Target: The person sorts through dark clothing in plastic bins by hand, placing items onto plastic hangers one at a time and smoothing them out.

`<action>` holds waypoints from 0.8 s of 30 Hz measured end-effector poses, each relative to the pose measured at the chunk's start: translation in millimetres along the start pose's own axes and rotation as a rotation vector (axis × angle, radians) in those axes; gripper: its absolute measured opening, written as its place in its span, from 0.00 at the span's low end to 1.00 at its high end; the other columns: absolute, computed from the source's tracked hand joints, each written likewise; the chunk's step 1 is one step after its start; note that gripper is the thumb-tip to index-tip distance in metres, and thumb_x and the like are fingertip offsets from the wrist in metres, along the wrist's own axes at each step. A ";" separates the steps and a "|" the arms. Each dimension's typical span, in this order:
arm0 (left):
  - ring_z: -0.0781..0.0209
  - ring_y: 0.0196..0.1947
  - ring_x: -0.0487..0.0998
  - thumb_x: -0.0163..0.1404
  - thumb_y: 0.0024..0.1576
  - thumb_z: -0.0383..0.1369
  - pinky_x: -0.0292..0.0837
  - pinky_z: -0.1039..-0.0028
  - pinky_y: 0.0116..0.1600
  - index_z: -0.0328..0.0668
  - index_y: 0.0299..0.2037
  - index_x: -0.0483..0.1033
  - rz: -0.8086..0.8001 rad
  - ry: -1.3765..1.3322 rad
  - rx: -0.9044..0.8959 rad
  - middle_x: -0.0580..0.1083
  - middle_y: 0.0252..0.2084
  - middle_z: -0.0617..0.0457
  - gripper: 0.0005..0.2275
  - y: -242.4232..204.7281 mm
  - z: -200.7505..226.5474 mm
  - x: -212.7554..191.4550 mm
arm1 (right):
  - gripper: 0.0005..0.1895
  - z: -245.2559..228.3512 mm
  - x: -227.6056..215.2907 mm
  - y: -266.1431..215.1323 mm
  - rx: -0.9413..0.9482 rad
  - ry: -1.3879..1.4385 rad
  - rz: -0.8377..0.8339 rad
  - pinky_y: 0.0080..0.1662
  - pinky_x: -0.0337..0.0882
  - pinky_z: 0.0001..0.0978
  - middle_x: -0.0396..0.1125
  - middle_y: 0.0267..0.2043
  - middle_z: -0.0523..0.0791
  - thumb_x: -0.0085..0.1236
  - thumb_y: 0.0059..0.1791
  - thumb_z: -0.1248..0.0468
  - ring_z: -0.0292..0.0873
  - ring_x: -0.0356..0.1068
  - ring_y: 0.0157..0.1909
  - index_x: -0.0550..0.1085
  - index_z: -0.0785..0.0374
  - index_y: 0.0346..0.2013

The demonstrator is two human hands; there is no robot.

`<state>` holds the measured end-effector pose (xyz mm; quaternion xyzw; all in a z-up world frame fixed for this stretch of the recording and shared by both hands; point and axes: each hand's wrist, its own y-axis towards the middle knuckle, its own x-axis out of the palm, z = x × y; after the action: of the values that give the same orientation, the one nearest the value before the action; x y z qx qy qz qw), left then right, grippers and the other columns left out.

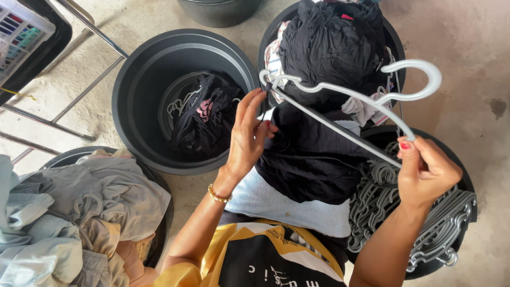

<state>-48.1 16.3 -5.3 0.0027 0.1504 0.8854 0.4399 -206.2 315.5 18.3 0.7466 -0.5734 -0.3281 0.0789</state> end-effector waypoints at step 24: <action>0.71 0.30 0.77 0.46 0.69 0.34 0.73 0.81 0.35 0.32 0.41 0.74 0.190 -0.095 -0.229 0.75 0.33 0.55 0.10 -58.5 -52.8 -76.2 | 0.70 9.0 76.9 -56.3 0.189 -0.234 -0.440 0.63 0.58 0.48 0.50 0.69 0.66 0.83 0.32 0.59 0.65 0.53 0.68 0.44 0.76 0.74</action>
<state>36.9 -23.9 -61.7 0.0085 0.0266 0.9332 0.3584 -156.4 266.6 -47.2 0.8144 -0.4306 -0.3663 -0.1311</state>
